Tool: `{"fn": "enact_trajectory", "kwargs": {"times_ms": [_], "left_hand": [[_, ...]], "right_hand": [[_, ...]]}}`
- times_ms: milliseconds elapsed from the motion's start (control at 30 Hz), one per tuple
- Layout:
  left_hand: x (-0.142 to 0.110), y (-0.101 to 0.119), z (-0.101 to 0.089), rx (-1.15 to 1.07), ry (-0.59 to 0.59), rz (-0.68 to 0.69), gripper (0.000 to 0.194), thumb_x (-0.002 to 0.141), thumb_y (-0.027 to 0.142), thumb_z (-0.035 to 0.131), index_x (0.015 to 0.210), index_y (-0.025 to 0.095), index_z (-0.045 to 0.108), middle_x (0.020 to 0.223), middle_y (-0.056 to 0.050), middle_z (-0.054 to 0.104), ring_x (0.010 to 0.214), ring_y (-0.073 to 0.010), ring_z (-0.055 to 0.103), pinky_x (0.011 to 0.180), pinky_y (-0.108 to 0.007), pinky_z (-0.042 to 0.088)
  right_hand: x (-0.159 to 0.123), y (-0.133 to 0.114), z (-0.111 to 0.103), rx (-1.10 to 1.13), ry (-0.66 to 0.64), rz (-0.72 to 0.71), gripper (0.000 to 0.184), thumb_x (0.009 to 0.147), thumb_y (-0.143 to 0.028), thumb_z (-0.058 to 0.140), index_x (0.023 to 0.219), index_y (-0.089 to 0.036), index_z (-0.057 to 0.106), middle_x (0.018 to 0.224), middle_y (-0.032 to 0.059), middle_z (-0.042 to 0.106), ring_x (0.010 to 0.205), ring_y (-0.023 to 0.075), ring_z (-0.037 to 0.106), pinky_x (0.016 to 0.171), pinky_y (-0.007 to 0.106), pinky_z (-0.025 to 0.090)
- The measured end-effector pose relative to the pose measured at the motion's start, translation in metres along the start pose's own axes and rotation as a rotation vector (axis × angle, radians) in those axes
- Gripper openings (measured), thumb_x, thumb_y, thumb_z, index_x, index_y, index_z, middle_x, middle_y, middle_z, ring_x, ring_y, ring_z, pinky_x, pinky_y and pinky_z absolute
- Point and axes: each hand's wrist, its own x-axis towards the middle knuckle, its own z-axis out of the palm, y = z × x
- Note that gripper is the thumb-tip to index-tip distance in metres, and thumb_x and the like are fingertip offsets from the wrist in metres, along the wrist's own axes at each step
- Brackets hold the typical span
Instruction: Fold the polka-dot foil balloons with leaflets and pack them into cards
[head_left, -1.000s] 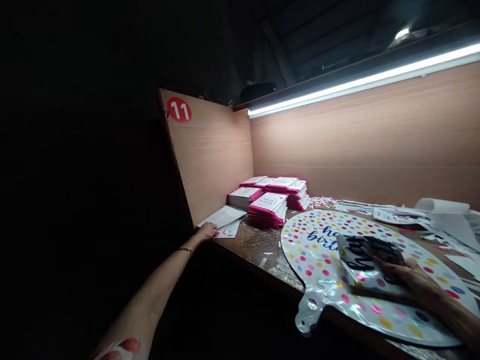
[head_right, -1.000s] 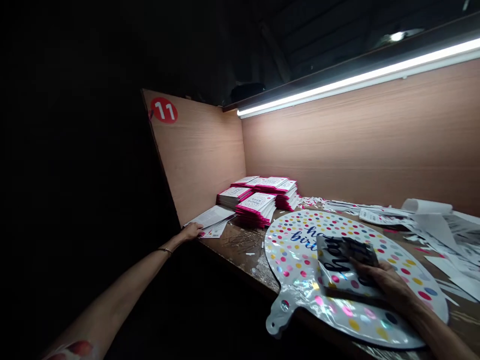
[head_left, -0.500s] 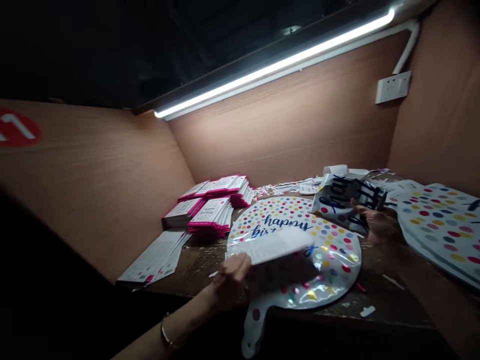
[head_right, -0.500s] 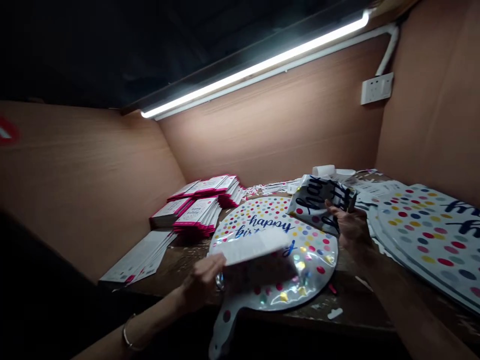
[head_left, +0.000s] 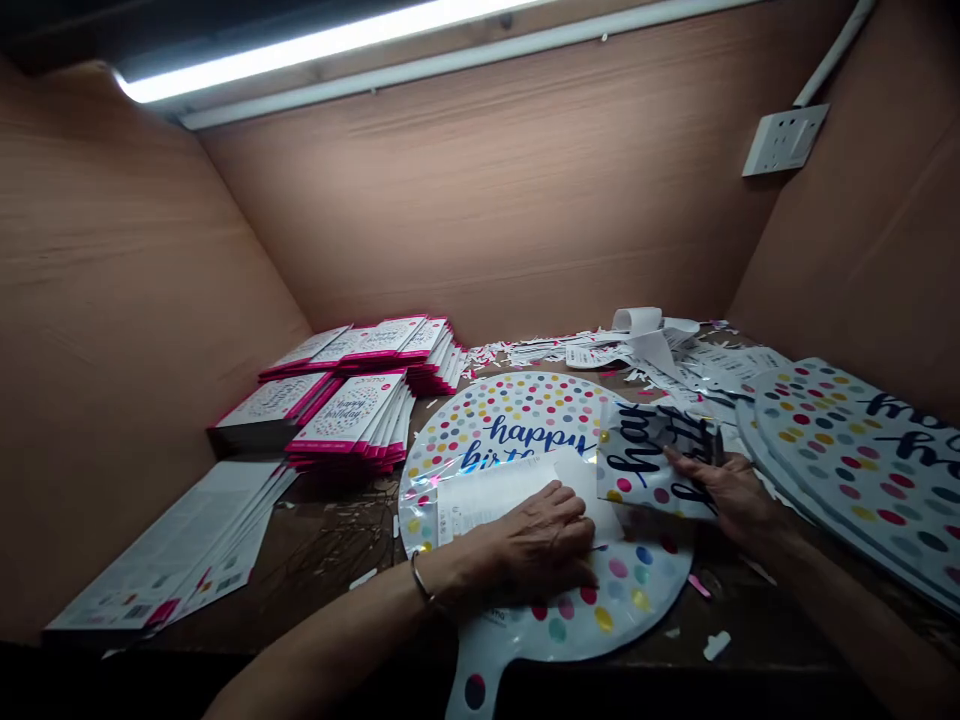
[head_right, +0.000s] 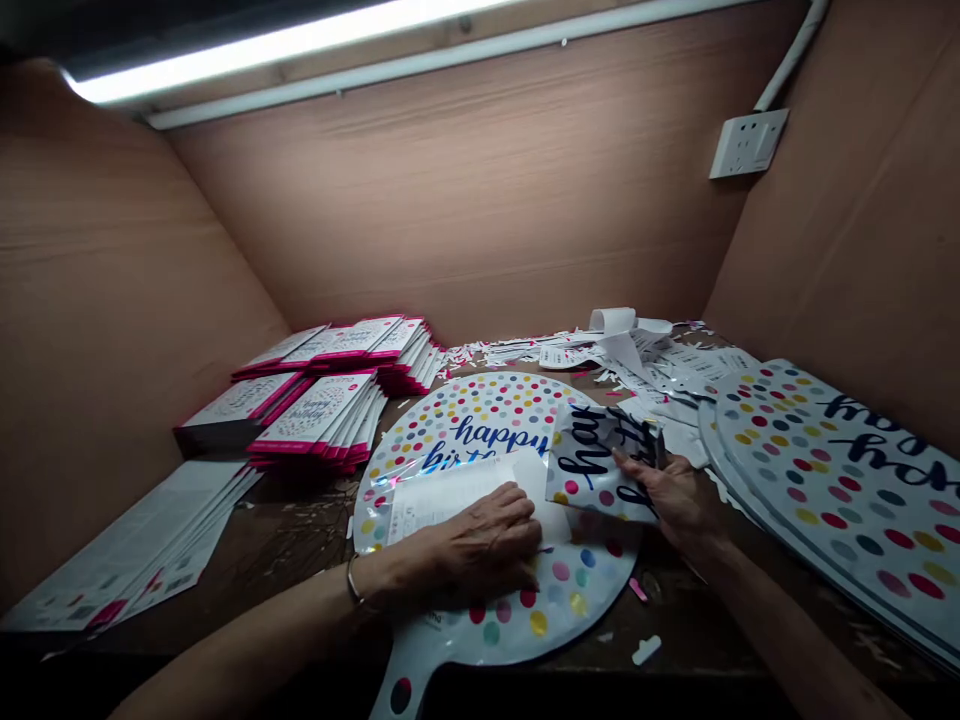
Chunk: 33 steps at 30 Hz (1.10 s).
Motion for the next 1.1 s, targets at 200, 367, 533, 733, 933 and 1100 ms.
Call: {"fn": "enact_trajectory", "kwargs": {"times_ms": [200,367,533,733,933,1100], "left_hand": [[0.002,-0.001,0.002,-0.053,0.104,-0.004,0.036,0.084,0.053,0.049,0.083,0.017,0.050,0.081,-0.003,0.051,0.077,-0.0159,0.044,0.078,-0.030,0.033],[-0.001,-0.001,0.010,-0.129,0.172,-0.027,0.033,0.084,0.050,0.050,0.090,0.018,0.054,0.082,-0.002,0.052,0.080,-0.0163,0.045,0.081,-0.032,0.030],[0.002,-0.003,0.022,-0.037,0.215,-0.043,0.045,0.082,0.059,0.046,0.071,0.016,0.056,0.079,-0.004,0.051,0.078,-0.0183,0.045,0.076,-0.035,0.030],[0.003,-0.002,0.028,0.005,0.307,-0.038,0.052,0.084,0.063,0.037,0.067,0.016,0.053,0.065,-0.003,0.048,0.068,-0.0170,0.043,0.070,-0.033,0.031],[0.003,-0.001,0.025,0.023,0.377,0.035,0.048,0.086,0.059,0.037,0.071,0.016,0.051,0.065,-0.002,0.049,0.065,-0.0150,0.041,0.068,-0.032,0.032],[0.002,0.002,0.021,0.013,0.371,0.052,0.042,0.089,0.054,0.036,0.078,0.016,0.051,0.069,-0.002,0.050,0.068,-0.0151,0.041,0.068,-0.031,0.032]], "right_hand": [[-0.017,-0.001,0.006,0.001,-0.016,0.112,0.027,0.050,-0.025,0.081,0.074,-0.020,0.067,0.069,0.0005,0.070,0.060,0.0224,0.065,0.050,0.028,0.055],[-0.018,-0.005,0.006,-0.050,-0.028,0.181,0.028,0.053,-0.031,0.081,0.074,-0.018,0.066,0.071,0.0023,0.070,0.057,0.0206,0.064,0.049,0.028,0.054],[-0.019,-0.010,0.016,-0.070,-0.035,0.153,0.029,0.054,-0.034,0.081,0.074,-0.017,0.067,0.067,0.0016,0.068,0.056,0.0190,0.062,0.050,0.028,0.053],[-0.022,-0.014,0.025,-0.229,-0.116,0.067,0.030,0.057,-0.040,0.079,0.066,-0.016,0.063,0.063,-0.0001,0.065,0.051,0.0130,0.055,0.044,0.022,0.045],[-0.017,-0.010,0.027,-0.233,-0.389,0.273,0.032,0.055,-0.037,0.081,0.067,-0.015,0.062,0.060,-0.0007,0.062,0.049,0.0108,0.052,0.045,0.021,0.040],[-0.004,-0.010,0.031,-0.307,-0.469,0.310,0.034,0.053,-0.035,0.079,0.075,-0.014,0.062,0.065,0.0010,0.063,0.054,0.0124,0.054,0.051,0.024,0.042]]}}
